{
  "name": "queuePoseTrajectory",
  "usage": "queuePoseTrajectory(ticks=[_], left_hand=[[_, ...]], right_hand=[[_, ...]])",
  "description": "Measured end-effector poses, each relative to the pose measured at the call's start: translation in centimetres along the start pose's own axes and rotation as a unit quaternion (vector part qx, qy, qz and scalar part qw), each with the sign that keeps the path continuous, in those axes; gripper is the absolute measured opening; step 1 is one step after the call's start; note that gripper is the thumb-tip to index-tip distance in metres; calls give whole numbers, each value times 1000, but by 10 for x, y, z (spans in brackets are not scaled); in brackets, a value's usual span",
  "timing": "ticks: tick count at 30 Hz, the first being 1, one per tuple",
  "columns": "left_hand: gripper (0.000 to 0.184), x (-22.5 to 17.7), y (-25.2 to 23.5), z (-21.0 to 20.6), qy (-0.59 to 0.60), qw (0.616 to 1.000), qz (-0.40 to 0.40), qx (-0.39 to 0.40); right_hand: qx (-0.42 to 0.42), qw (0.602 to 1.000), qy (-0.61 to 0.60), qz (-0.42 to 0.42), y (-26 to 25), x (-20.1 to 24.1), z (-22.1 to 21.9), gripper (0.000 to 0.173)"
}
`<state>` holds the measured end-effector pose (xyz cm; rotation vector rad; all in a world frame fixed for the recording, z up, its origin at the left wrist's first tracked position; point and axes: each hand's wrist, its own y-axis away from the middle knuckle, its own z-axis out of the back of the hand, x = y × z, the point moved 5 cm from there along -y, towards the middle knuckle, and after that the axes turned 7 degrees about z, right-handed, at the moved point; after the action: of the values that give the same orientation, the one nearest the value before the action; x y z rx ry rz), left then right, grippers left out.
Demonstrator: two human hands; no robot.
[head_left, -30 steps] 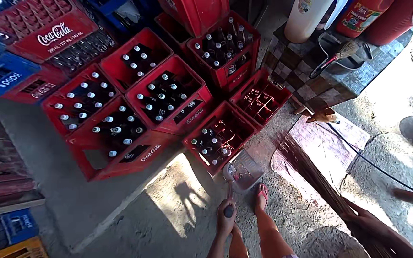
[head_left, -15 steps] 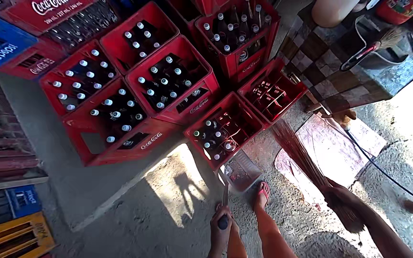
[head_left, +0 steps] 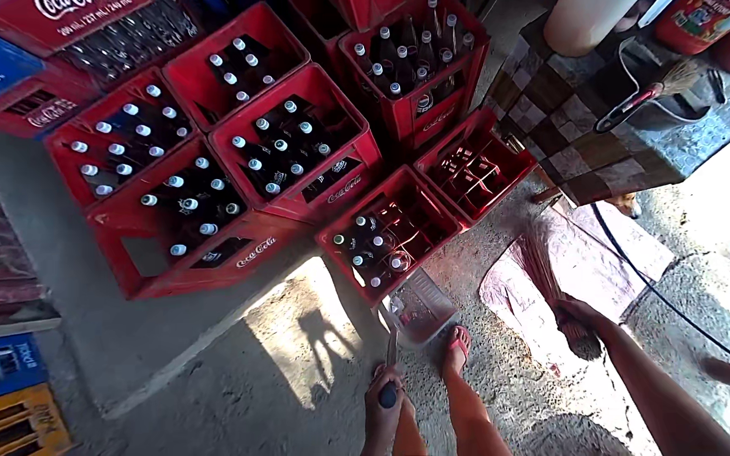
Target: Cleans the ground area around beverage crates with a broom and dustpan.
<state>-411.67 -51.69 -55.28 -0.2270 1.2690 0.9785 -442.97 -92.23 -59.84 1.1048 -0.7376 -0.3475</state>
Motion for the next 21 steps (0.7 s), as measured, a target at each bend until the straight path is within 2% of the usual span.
queuePoseTrajectory(ticks=[2,5,7,10,12,14,16,19,21], left_hand=[[9,0,1,0,1,1000,9,3],[11,-4,-4,-1,-16,999,29,7],[12,-8,-6,-3,-25,999,40,5],[13,-10,-9,-9,-40,998,49,8],[14,-9,-9,-13,-47,997,54,12],[14,-10,-10,-18,-49,997,52,12],[14,-14,-13,-17,-41,998,48,9],[15,-15,-9,-9,-34,998,44,8],[16,-15,-6,-5,-31,999,37,6]], right_hand=[[41,999,3,-17,53,-24,0,56],[52,998,0,-42,157,-41,34,71],[42,998,12,-42,187,-41,54,76],[10,1000,11,-28,158,-27,50,71],[10,1000,-10,-18,115,-25,7,58],[45,998,-25,-29,81,-42,-48,53],[85,995,-31,-41,91,-59,-75,55],[62,995,-61,-58,162,-62,-33,69],[19,999,-40,-32,183,-45,8,72]])
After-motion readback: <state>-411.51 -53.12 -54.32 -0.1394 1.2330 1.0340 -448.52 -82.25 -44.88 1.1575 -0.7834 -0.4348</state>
